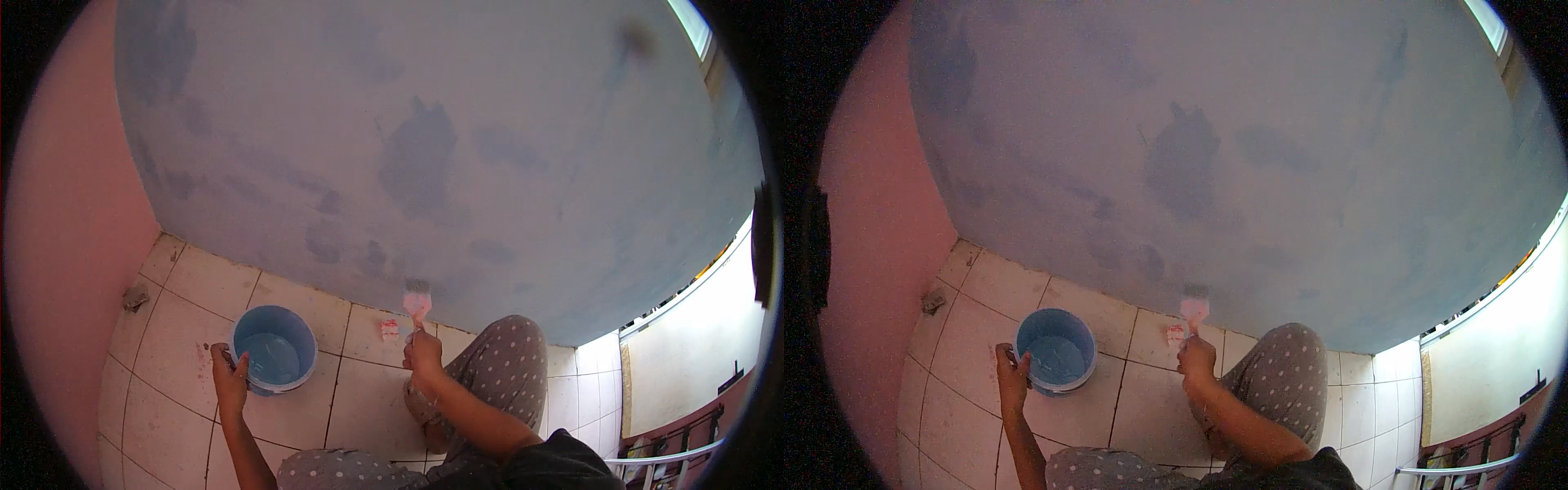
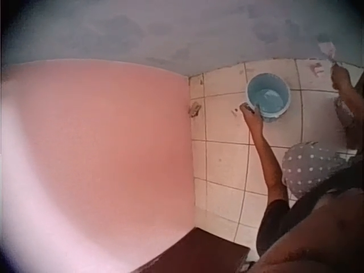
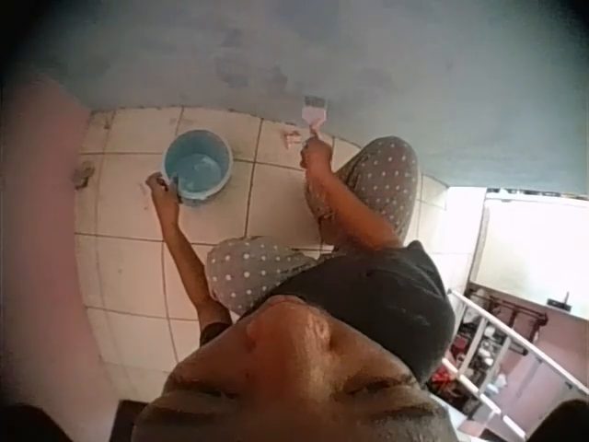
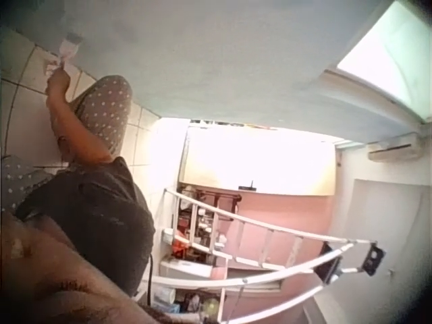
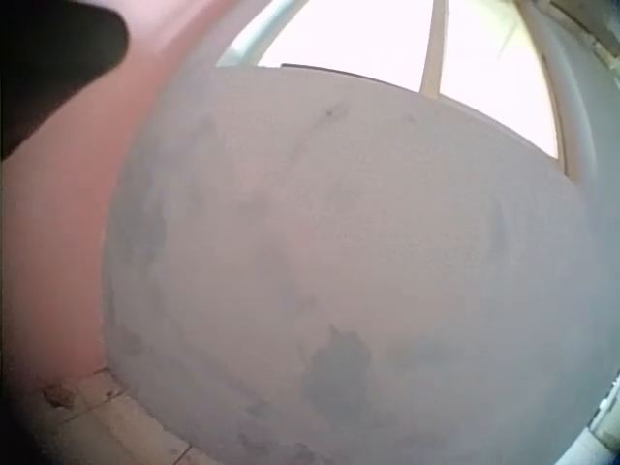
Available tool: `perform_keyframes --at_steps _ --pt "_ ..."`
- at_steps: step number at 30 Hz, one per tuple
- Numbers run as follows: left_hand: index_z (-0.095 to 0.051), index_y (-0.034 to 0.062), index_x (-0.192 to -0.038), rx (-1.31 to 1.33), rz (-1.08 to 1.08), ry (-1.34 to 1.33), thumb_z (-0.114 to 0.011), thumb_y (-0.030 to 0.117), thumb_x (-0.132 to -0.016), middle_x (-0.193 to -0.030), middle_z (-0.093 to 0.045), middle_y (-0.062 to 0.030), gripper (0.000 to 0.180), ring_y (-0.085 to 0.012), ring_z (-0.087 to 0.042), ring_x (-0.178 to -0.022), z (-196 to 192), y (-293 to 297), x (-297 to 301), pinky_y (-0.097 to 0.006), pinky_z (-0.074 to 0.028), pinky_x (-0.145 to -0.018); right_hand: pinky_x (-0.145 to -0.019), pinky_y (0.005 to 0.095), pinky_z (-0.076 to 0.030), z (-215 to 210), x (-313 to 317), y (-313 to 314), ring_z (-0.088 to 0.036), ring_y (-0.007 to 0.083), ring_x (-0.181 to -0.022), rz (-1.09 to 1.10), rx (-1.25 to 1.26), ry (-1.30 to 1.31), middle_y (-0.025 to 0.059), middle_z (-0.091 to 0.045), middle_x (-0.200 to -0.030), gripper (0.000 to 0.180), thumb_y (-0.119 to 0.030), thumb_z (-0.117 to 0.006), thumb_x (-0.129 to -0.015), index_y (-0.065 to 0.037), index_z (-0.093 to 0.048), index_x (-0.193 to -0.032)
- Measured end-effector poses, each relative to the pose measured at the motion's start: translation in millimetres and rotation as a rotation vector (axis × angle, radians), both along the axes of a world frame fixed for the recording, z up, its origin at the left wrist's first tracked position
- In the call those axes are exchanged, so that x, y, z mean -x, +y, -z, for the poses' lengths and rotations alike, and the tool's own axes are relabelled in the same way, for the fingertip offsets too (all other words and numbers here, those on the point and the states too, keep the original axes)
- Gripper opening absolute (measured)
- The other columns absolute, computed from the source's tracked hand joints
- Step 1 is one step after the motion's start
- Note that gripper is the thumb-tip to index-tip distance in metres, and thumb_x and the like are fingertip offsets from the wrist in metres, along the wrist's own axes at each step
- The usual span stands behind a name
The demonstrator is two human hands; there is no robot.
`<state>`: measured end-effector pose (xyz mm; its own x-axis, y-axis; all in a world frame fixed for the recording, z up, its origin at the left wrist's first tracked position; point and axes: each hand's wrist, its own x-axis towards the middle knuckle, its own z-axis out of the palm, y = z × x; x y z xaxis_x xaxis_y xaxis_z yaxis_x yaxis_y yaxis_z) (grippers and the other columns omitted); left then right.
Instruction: Apply blue paint to a wall using a paintbrush and a paint bucket.
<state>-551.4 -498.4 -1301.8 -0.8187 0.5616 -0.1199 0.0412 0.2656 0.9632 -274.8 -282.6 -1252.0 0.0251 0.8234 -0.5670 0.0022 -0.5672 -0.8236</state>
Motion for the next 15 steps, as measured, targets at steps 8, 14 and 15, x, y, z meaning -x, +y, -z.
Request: perform_keyframes --at_steps 8,14,15 --pt "-0.039 0.0061 -0.113 0.019 -0.032 -0.048 -0.061 0.006 -0.09 -0.08 -0.048 -0.0047 0.032 -0.0107 -0.047 -0.052 -3.2 8.8 -7.5 -0.025 -0.039 -0.038 -0.046 0.0241 -0.028 -129.7 101.0 49.0 -0.033 0.0064 -0.052 -0.148 -1.176 0.05 -0.0023 -0.039 -0.061 0.037 -0.03 -0.042 -0.102 -0.007 -0.045 -0.074" --pt "-0.039 0.006 -0.116 0.01 -0.051 -0.03 -0.061 0.007 -0.091 -0.08 -0.048 -0.0047 0.033 -0.0103 -0.047 -0.053 7.5 6.7 -3.5 -0.024 -0.038 -0.038 -0.043 0.0246 -0.029 -59.5 122.6 58.0 -0.035 0.0071 -0.049 -0.026 -0.974 -0.077 -0.0038 -0.039 -0.059 0.035 -0.034 -0.043 -0.101 -0.01 -0.046 -0.075" --pt "-0.039 0.006 -0.116 0.009 -0.03 -0.014 -0.061 0.007 -0.091 -0.08 -0.048 -0.0047 0.033 -0.0103 -0.047 -0.054 8.4 7.2 -3.0 -0.024 -0.038 -0.038 -0.041 0.0252 -0.029 -34.3 114.0 47.8 -0.036 0.0076 -0.047 -0.043 -0.832 -0.058 -0.0039 -0.039 -0.058 0.035 -0.035 -0.043 -0.101 -0.011 -0.046 -0.075"
